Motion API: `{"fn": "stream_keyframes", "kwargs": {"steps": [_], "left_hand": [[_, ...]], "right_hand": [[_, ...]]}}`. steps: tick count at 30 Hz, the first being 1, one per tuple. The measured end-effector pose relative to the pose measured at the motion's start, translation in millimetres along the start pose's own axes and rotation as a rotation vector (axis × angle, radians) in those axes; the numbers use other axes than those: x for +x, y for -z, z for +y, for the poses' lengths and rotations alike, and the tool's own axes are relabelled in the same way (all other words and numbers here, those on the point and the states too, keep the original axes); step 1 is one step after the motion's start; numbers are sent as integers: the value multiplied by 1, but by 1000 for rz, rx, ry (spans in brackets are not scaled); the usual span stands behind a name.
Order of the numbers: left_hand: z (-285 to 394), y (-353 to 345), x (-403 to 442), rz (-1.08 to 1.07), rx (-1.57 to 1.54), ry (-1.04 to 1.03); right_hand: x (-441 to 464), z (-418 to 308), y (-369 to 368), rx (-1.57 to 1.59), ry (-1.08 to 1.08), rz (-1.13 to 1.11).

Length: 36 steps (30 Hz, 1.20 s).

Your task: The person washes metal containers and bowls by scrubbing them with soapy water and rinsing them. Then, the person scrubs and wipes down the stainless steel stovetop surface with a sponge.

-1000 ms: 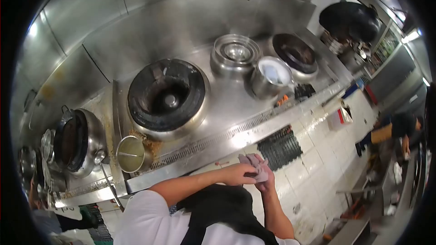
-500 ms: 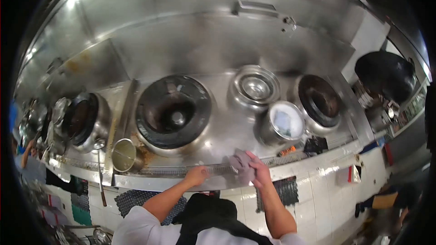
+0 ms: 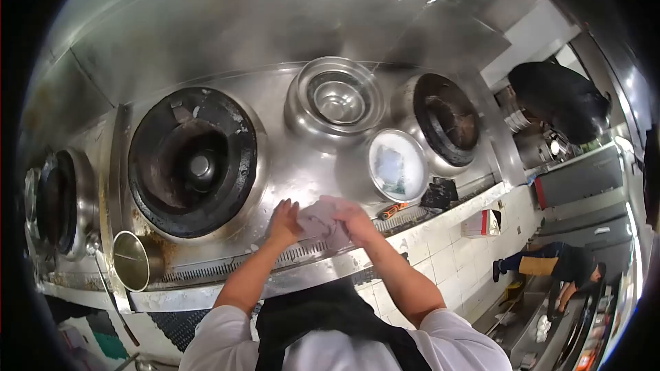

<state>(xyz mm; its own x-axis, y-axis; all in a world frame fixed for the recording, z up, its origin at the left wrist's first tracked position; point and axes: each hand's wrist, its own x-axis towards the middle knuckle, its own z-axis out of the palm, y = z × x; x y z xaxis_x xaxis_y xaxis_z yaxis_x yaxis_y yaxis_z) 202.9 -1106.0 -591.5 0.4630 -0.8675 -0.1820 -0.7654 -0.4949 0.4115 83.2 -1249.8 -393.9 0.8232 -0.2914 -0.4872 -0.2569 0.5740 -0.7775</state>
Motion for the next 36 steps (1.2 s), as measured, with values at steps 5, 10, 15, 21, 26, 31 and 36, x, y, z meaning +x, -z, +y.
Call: {"fn": "stream_keyframes", "kwargs": {"steps": [5,10,15,21,26,31,36], "left_hand": [[33,24,10,75,-19,59],[45,26,10,56,118,119],[54,36,21,-16,150,245],[53,29,18,35,153,267],[56,21,19,120,49,270],[52,31,27,83,-26,266],[40,54,7,192,-473,425]], "right_hand": [[38,-83,17,-235,257,-101],[120,-194,28,-125,284,-302],[207,-240,50,-285,335,-272],[258,-253,62,-636,600,-26],[192,-231,96,-815,381,-154],[147,-191,118,-927,297,-217],[94,-160,66,-820,315,-273]]}}
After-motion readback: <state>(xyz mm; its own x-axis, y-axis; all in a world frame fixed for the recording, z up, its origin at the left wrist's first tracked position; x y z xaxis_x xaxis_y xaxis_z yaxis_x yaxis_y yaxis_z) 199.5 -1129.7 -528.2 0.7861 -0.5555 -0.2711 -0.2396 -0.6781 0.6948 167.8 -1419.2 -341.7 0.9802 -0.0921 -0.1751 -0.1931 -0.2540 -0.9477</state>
